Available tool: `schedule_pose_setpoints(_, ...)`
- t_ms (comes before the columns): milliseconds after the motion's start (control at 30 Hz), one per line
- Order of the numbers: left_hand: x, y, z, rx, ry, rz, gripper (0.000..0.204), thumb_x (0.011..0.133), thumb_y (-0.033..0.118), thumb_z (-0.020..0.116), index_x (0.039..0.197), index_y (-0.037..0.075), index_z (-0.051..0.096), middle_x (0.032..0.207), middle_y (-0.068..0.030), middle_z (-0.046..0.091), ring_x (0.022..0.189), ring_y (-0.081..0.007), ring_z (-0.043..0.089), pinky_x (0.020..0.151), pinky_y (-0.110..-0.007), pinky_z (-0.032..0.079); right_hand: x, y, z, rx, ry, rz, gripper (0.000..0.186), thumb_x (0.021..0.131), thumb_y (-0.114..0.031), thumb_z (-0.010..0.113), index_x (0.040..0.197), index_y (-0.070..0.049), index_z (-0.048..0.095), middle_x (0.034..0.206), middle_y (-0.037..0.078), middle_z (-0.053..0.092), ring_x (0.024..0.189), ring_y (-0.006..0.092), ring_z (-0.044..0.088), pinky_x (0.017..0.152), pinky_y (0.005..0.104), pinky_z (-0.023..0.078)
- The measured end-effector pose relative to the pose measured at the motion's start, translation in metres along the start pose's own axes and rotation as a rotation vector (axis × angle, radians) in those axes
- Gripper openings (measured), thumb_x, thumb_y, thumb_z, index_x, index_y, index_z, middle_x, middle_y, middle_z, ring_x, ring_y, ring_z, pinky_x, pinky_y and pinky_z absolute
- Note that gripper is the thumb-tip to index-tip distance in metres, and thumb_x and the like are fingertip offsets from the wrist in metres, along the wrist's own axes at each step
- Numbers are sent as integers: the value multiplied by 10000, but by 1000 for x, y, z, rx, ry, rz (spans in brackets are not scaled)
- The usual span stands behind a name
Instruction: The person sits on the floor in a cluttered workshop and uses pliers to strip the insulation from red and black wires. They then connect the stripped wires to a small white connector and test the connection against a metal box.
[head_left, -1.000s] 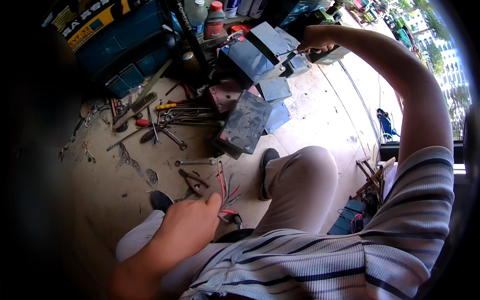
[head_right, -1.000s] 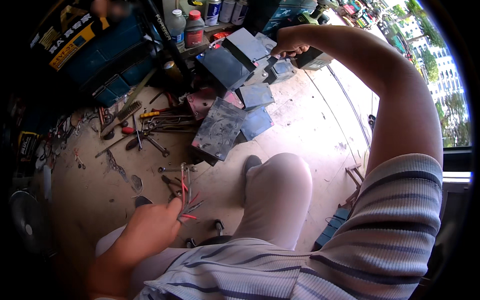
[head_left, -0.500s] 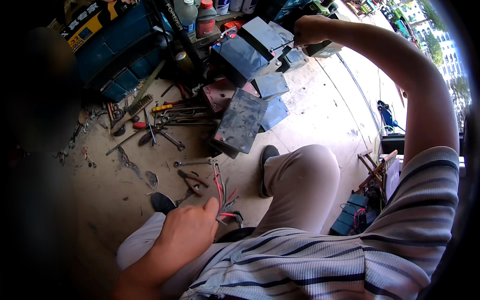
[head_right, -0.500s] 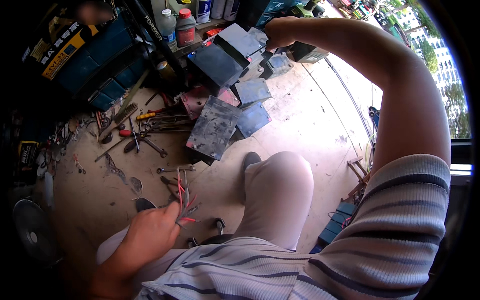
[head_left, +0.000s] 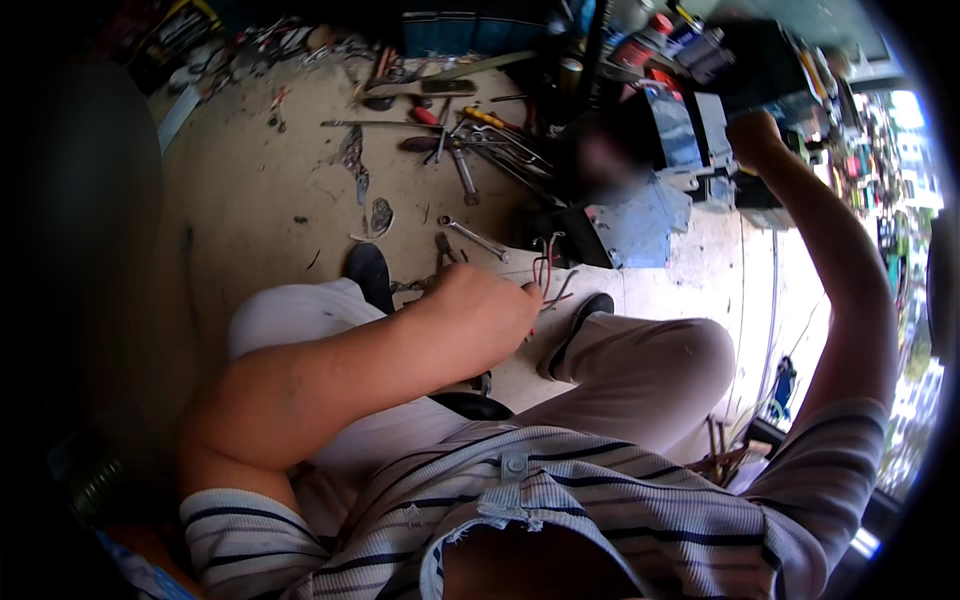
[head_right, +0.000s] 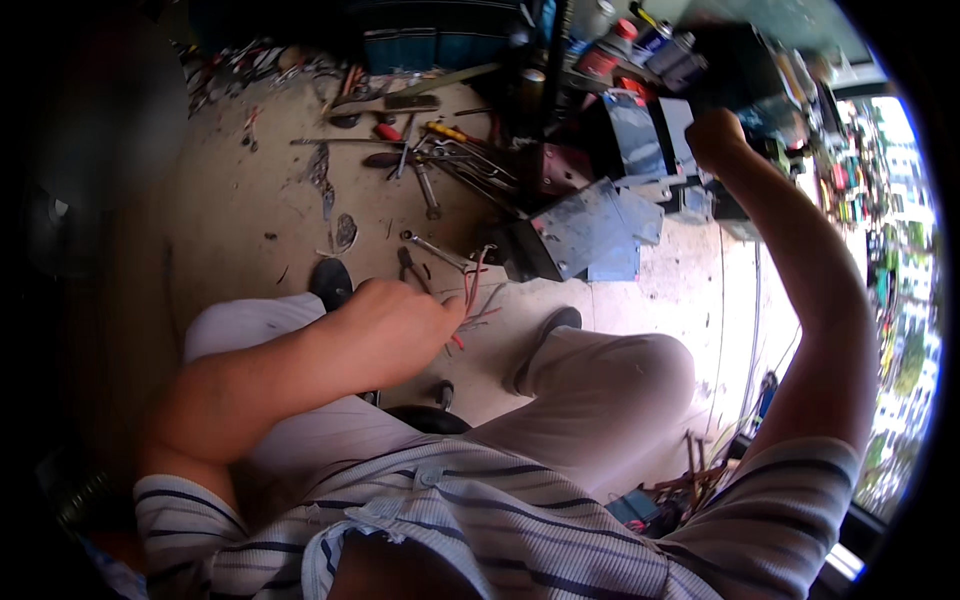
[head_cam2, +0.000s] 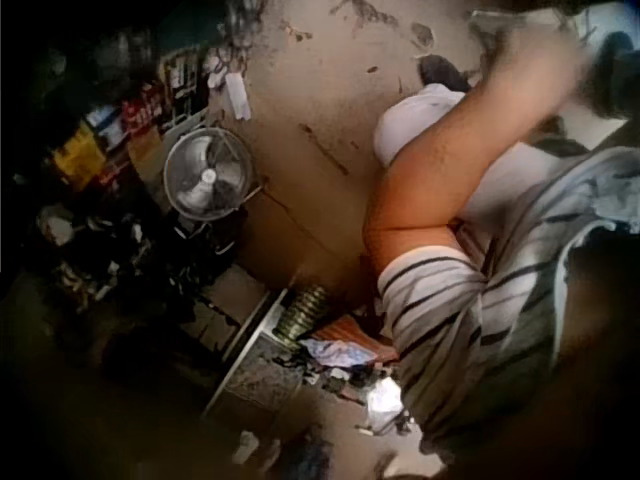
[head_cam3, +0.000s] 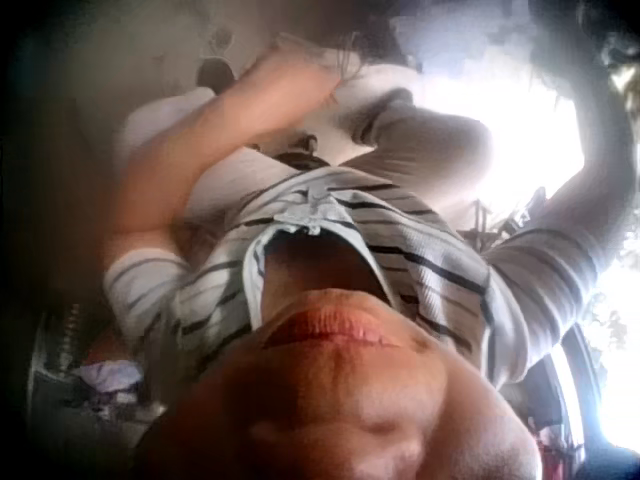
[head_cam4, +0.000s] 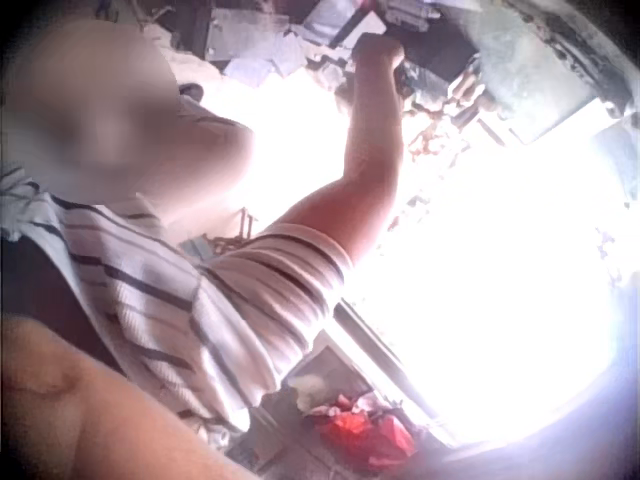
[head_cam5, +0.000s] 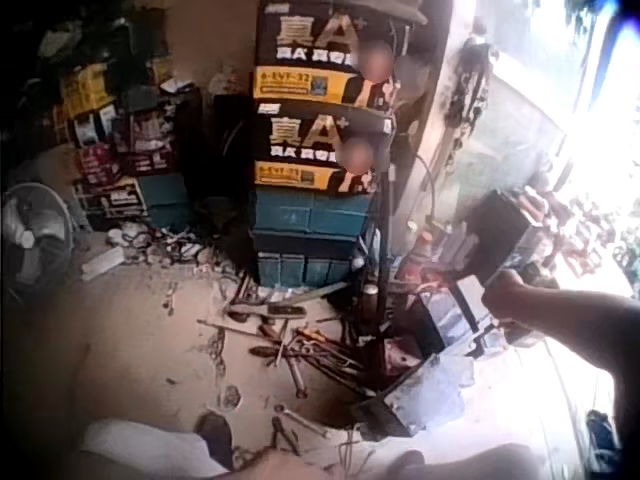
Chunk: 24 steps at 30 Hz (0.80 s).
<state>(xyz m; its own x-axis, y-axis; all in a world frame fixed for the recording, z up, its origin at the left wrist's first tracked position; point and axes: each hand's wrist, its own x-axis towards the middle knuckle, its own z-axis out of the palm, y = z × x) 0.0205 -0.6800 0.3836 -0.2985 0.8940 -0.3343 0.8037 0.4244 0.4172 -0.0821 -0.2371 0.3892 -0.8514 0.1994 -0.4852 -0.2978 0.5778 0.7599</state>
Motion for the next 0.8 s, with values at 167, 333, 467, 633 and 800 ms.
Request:
schedule_pose_setpoints(167, -21, 1, -8, -51, 174, 65, 191, 815, 109, 541, 975, 4, 544, 660, -115, 639, 621, -284, 662, 507, -389, 506, -9, -14, -77, 278, 194, 198, 285, 834, -351, 585, 909, -106, 710, 897, 106, 696, 849, 262, 681, 683, 387, 537)
schedule_pose_setpoints(333, -32, 2, -33, -192, 418, 72, 238, 812, 124, 570, 988, -29, 521, 630, -117, 626, 580, -266, 654, 484, -361, 503, -2, -110, -128, 942, 330, -251, 374, 900, -450, 503, 960, -124, 676, 845, 115, 683, 815, 266, 668, 693, 419, 514)
schedule_pose_setpoints(467, -41, 1, -47, -270, 598, -75, 269, 839, 145, 566, 994, -62, 493, 533, -90, 582, 472, -226, 617, 417, -322, 481, 43, -260, -144, 1172, -133, -583, 407, 884, -443, 529, 967, -68, 666, 884, 147, 677, 861, 286, 657, 760, 414, 508)
schedule_pose_setpoints(633, -45, -6, -57, -240, 513, 21, 419, 896, 259, 558, 1017, -134, 475, 572, -154, 601, 384, -126, 555, 327, -258, 415, 82, -413, -103, 1484, -553, -367, 458, 864, -433, 562, 975, 2, 653, 933, 187, 669, 920, 311, 644, 845, 408, 500)
schedule_pose_setpoints(800, -47, -18, -56, -296, 552, -50, 303, 853, 197, 554, 969, -82, 554, 528, -112, 586, 376, -131, 548, 314, -266, 397, 108, -460, -115, 1342, -323, -384, 533, 826, -410, 604, 1162, 4, 604, 1173, 242, 598, 1130, 348, 562, 953, 386, 443)
